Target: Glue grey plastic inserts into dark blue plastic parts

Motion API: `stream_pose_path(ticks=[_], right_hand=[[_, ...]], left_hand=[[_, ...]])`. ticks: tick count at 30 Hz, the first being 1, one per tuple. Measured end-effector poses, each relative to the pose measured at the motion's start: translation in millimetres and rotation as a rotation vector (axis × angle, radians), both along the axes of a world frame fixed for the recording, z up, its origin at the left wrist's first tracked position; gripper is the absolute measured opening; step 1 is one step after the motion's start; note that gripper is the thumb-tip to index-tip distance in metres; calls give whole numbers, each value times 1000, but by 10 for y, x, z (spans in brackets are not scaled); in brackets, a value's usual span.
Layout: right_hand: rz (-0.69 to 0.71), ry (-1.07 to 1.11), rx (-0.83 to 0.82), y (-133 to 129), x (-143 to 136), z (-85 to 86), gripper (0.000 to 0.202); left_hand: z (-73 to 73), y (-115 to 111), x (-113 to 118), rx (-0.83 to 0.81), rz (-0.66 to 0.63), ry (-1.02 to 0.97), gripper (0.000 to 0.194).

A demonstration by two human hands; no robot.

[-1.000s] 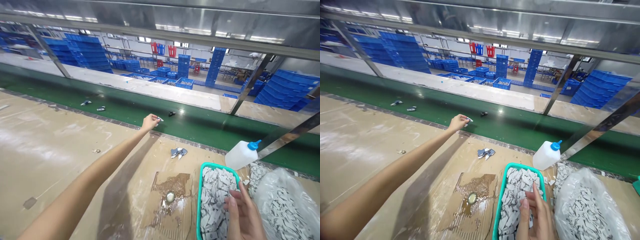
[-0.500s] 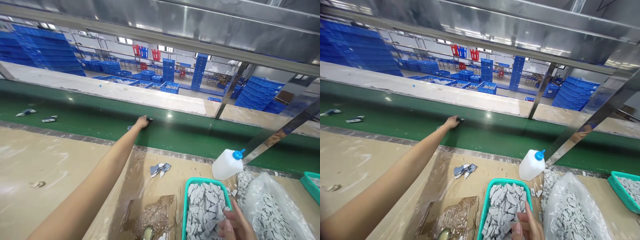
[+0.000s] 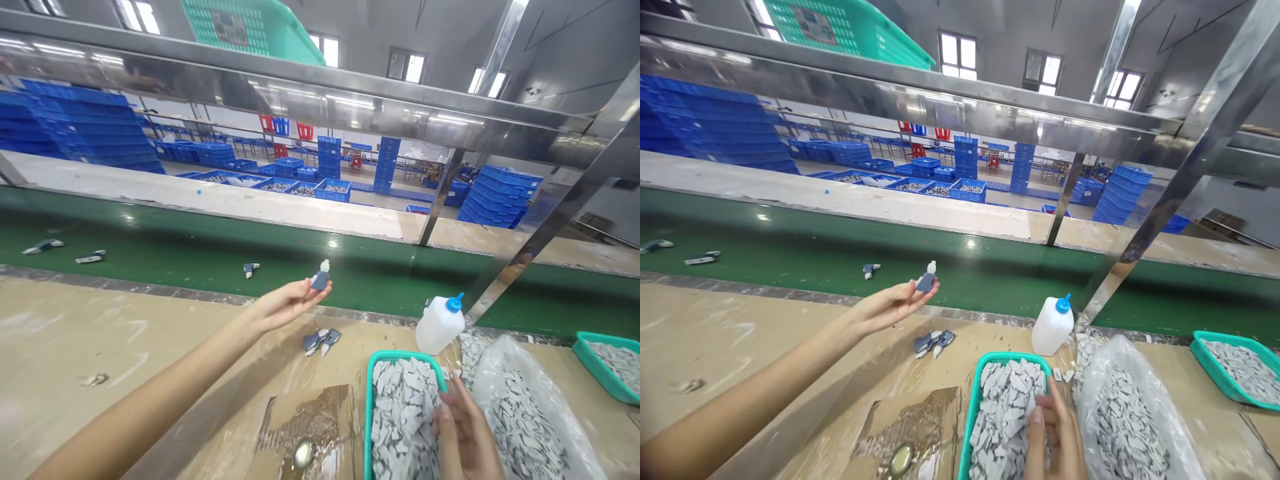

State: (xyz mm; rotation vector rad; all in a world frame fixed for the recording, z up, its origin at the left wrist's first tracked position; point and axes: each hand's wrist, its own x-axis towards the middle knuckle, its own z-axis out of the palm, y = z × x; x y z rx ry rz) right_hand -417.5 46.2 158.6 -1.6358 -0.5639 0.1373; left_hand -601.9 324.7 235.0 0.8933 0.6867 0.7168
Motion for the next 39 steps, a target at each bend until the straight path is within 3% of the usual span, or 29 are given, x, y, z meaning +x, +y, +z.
stream_pose_path(ticks=[3,6,10,13,15,21,27,29,34,39], right_hand=[[8,-52,4,7,18,-39,54],[20,-85,-12,39,64,-108,55],[67,-113,33,93,107,-151,55],[78,-149,61,119,127,-153,54],[92,-159,62,129,141,-152,52],[135,-146,72,147,168,-140,48],[160,-163,71,132,127,-51,45],[156,-183,70,121,110,-14,45],[132,-191,29,92,94,29,45],[156,-220,15,168,76,41,42]], left_hand=[[171,-656,-54,-210,-207,-268,16],[314,-1112,-52,-339,-308,-380,15],[454,-1485,-11,-433,-301,-419,22],[537,-1671,5,-393,-265,-385,18],[573,-1766,7,-284,-246,-348,18],[554,-1942,42,201,-146,-193,41],[429,-2064,52,975,147,42,36],[407,-2100,44,1146,168,61,39],[414,-2169,46,1330,140,141,42],[386,-2204,74,1380,98,193,55]])
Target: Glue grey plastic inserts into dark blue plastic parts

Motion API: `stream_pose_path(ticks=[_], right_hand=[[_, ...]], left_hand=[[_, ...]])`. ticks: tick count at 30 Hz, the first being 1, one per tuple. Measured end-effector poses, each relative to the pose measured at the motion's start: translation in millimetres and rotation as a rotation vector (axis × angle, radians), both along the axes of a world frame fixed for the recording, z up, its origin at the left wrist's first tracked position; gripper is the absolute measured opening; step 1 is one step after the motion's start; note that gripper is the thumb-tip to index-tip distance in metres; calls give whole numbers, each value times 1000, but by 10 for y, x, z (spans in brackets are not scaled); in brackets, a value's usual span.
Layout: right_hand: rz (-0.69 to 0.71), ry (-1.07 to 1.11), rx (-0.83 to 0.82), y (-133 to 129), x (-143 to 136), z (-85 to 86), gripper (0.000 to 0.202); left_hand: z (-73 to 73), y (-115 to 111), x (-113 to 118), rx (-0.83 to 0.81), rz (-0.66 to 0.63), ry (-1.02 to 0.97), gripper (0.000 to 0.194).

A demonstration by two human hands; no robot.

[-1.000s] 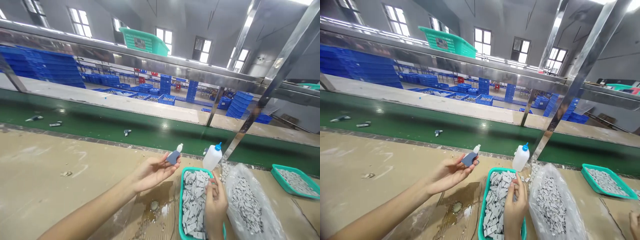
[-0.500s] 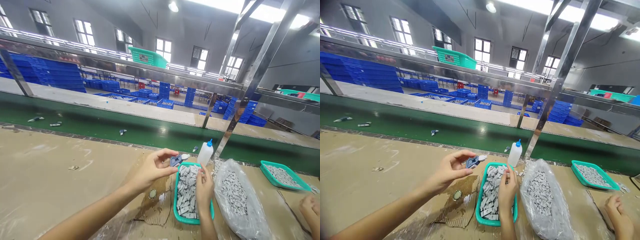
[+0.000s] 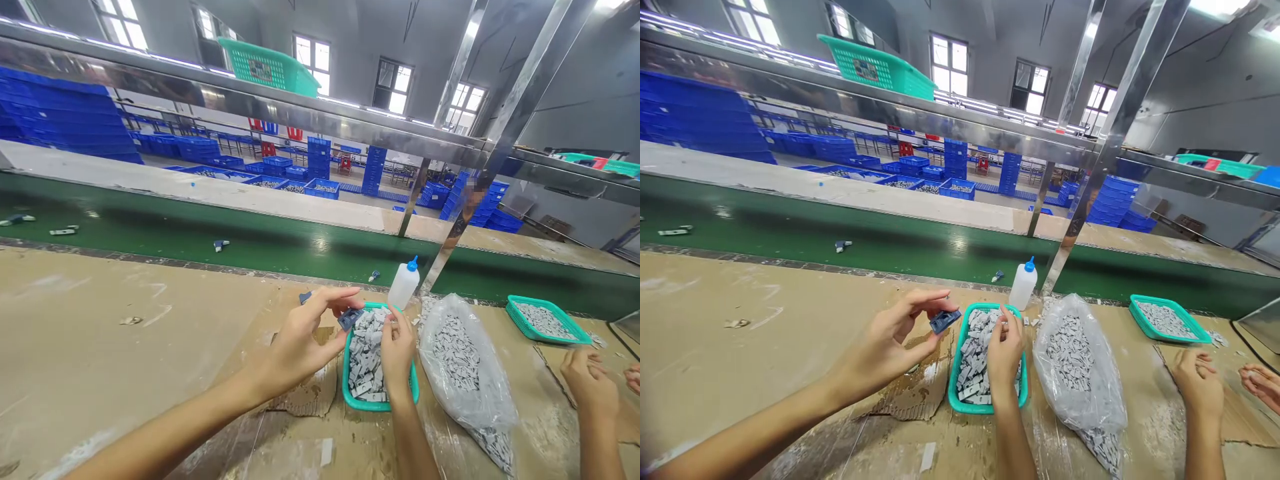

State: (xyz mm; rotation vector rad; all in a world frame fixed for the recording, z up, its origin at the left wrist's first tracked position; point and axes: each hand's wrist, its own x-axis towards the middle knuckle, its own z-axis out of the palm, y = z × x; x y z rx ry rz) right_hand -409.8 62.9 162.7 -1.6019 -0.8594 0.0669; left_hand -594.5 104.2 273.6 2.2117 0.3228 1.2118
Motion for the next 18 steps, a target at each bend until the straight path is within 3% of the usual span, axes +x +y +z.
stream_pose_path(ticks=[4,7,10,11,14,18], right_hand=[[10,-100,11,-74,-1,-44,36],[-59,-158,35,-470,166,-124,31],[-136,-149,41,-969,583,-148,41],[-97,-141,18,-1082,756,-126,43],[96,-184,-123,-1134,1218,27,31],[31,-265,-64,-803,1446,237,11]], left_hand=[[-73,11,14,14,-12,9,57],[-119,23,1,-7,-27,14,57],[-137,17,-20,-88,-38,11,55],[-137,12,-23,-139,-46,8,53],[-123,8,-20,-424,-142,-39,46],[-111,52,-17,-961,-331,-137,55]])
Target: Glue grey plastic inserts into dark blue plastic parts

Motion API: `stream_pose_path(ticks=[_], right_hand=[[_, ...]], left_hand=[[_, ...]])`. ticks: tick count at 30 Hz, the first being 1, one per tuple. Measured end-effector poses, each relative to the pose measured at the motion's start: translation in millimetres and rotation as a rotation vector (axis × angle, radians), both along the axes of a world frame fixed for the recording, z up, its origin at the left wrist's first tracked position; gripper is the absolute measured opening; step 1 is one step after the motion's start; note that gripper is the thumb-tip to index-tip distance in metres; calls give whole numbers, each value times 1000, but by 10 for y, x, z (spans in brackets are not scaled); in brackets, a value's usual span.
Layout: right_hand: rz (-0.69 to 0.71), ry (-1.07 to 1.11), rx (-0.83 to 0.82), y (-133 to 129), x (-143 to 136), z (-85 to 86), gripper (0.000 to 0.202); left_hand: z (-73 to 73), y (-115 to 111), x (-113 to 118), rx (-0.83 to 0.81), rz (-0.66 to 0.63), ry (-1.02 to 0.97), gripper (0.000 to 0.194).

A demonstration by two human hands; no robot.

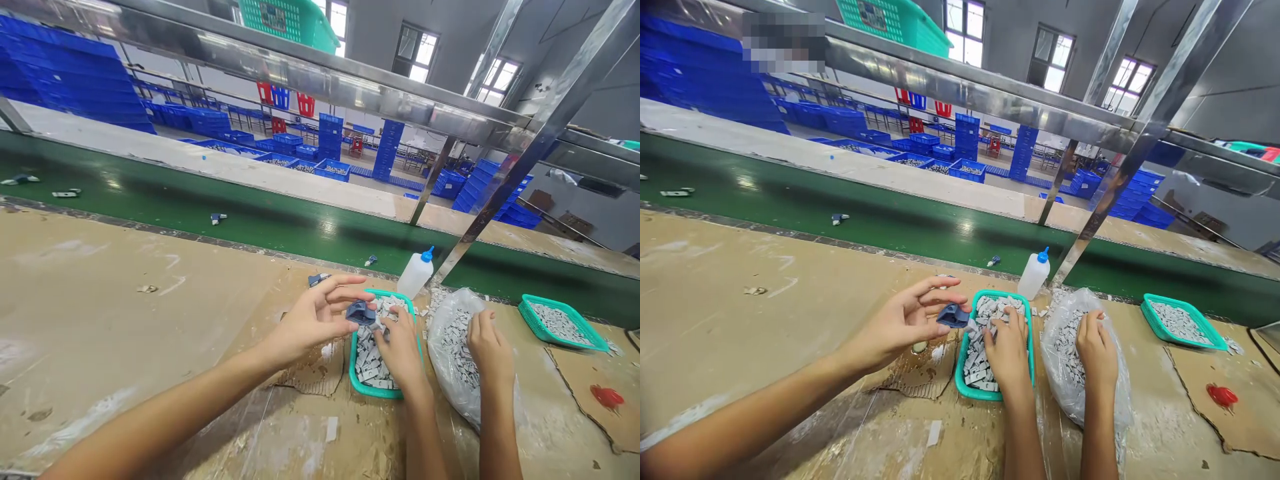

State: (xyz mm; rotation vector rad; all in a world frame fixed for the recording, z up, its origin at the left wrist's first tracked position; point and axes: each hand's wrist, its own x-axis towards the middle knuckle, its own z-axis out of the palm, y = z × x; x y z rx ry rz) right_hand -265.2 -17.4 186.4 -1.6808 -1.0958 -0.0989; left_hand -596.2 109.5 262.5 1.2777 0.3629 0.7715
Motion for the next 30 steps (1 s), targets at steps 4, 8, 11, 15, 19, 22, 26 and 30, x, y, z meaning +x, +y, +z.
stream_pose_path(ticks=[4,8,11,15,19,22,26,30], right_hand=[[-25,25,26,113,-39,-46,12],[-67,-10,35,-61,-95,-185,26],[-120,-21,-13,-168,-131,-225,34],[-108,129,-30,-127,-259,-280,36],[14,174,-51,189,-689,-334,34],[113,180,-88,486,-1072,-291,22],[251,399,-139,676,-1269,-167,27],[284,633,-27,668,-1252,-133,31]], left_hand=[[-40,62,-25,-394,-92,-52,56],[-107,101,-26,-533,-120,-87,53],[-136,123,-5,-601,-119,-115,50],[-164,151,20,-665,-109,-115,44],[-265,188,59,-652,-110,-81,42],[-361,221,124,-671,-116,-94,34],[-444,265,202,-749,-111,-77,20],[-577,414,205,-714,-79,-18,23]])
